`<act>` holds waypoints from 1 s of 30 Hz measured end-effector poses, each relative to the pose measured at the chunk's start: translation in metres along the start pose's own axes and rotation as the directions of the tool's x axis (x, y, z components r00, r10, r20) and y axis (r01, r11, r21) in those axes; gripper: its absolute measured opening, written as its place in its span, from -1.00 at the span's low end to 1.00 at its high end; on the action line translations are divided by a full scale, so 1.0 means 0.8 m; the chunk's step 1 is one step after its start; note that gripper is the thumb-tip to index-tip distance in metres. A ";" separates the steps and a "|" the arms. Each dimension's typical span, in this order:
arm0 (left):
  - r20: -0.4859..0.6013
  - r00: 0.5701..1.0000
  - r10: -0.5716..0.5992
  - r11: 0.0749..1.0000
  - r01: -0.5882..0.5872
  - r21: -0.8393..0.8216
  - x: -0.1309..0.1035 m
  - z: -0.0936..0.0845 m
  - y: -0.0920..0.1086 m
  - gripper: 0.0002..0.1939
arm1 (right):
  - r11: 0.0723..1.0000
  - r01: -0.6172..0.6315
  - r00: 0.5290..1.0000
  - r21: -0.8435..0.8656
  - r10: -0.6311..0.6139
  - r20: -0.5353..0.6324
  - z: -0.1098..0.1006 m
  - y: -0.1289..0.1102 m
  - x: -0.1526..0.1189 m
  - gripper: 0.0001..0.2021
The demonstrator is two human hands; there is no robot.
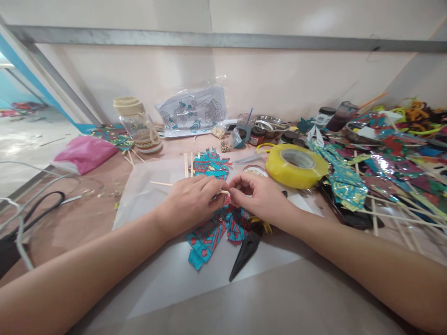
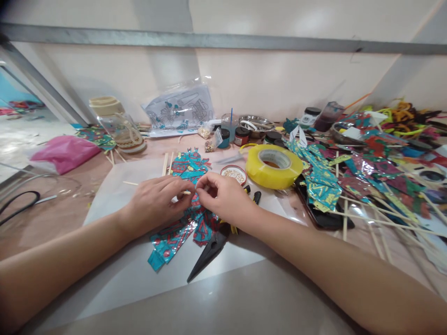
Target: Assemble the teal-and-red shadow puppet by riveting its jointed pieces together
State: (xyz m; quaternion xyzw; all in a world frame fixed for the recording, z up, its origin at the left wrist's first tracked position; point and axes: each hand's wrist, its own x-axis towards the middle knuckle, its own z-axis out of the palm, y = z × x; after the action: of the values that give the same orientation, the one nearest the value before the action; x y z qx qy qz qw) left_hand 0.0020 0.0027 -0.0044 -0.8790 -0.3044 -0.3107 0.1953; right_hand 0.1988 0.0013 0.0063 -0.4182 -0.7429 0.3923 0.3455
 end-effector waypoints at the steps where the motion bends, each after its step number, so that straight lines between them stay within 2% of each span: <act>1: -0.012 1.000 -0.018 1.000 0.018 -0.021 0.000 0.001 0.000 -0.93 | 0.996 -0.039 0.999 0.074 0.037 0.032 -0.001 -0.001 0.001 -0.95; 3: -0.033 0.998 -0.051 0.997 0.049 -0.057 0.000 0.002 0.001 -0.94 | 0.977 -0.096 0.993 0.192 0.079 0.092 -0.002 -0.003 0.003 -0.91; 5: -0.049 0.997 -0.059 0.995 0.055 -0.080 0.000 0.003 0.001 -0.95 | 0.968 -0.109 0.989 0.227 0.084 0.117 -0.002 -0.003 0.004 -0.89; 7: -0.052 0.997 -0.051 0.995 0.046 -0.090 0.000 0.003 0.001 -0.95 | 0.980 -0.081 0.992 0.182 0.061 0.113 -0.001 -0.003 0.003 -0.89; 13: -0.024 1.000 0.014 0.999 -0.016 -0.052 0.000 -0.001 0.001 -0.94 | 0.993 0.043 0.997 -0.112 -0.035 0.069 0.001 -0.004 -0.003 -0.86; 17: 0.000 0.999 0.039 0.999 -0.039 -0.033 -0.001 -0.002 0.001 -0.93 | 0.978 0.074 0.997 -0.193 -0.068 0.040 0.000 -0.006 -0.003 -0.87; 30: 0.009 1.000 0.022 0.997 -0.022 -0.069 -0.002 -0.001 0.001 -0.93 | 0.987 0.082 0.996 -0.140 -0.076 0.046 -0.001 -0.003 -0.004 -0.93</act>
State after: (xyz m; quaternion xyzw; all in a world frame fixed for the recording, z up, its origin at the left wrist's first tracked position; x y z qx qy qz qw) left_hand 0.0017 0.0011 -0.0052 -0.8900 -0.2849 -0.3145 0.1669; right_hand 0.1996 -0.0026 0.0083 -0.4037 -0.7917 0.3331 0.3151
